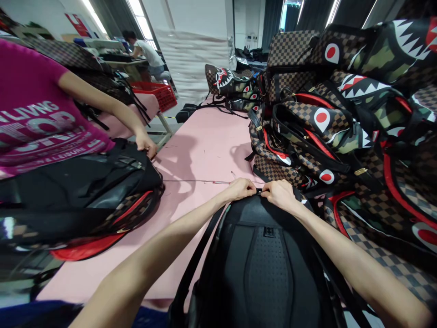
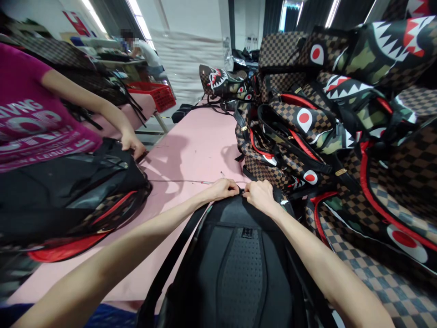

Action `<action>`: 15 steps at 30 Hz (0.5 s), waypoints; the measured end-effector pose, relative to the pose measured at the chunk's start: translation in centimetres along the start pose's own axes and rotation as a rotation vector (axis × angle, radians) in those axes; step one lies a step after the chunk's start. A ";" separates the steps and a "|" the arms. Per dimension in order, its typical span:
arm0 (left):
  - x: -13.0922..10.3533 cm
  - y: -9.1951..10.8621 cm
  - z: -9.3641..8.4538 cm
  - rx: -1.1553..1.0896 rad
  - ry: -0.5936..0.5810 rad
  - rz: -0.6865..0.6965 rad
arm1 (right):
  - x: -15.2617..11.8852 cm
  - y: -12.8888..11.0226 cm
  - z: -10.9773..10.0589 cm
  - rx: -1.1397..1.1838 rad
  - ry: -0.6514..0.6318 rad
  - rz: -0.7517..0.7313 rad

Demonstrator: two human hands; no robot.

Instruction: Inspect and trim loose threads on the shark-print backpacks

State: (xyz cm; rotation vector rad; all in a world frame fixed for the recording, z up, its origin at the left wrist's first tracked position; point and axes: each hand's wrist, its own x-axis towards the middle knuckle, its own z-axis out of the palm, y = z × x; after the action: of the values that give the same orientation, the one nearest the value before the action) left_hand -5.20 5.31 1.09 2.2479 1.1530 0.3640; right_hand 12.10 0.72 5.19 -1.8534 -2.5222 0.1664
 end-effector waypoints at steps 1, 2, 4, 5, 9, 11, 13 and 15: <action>0.0 0.0 0.1 -0.001 0.002 -0.008 | 0.1 0.0 0.0 0.005 -0.004 0.000; 0.0 0.0 0.1 -0.002 0.005 -0.016 | 0.1 0.0 -0.1 0.014 -0.010 -0.001; 0.1 0.0 0.3 -0.005 0.011 -0.027 | 0.4 -0.1 -0.1 0.032 -0.030 -0.004; 0.1 0.0 0.4 -0.007 0.014 -0.032 | 0.5 -0.1 -0.1 0.037 -0.039 -0.002; 0.3 -0.1 0.4 -0.025 0.032 -0.053 | 0.5 -0.1 -0.3 0.035 -0.059 0.019; 0.1 -0.2 0.1 -0.039 0.084 -0.034 | 0.1 0.1 -0.7 0.041 -0.015 0.028; -0.5 -0.3 -0.4 0.017 0.196 0.044 | -0.8 0.8 -1.3 0.000 0.077 0.067; -1.3 -0.6 -0.8 0.180 0.291 0.094 | -1.8 2.2 -1.8 -0.099 0.122 0.133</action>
State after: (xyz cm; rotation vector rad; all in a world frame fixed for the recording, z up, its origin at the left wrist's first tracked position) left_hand -6.77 4.86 1.39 2.4715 1.2711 0.6670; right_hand 14.83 -0.15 6.88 -2.0011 -2.3697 -0.0708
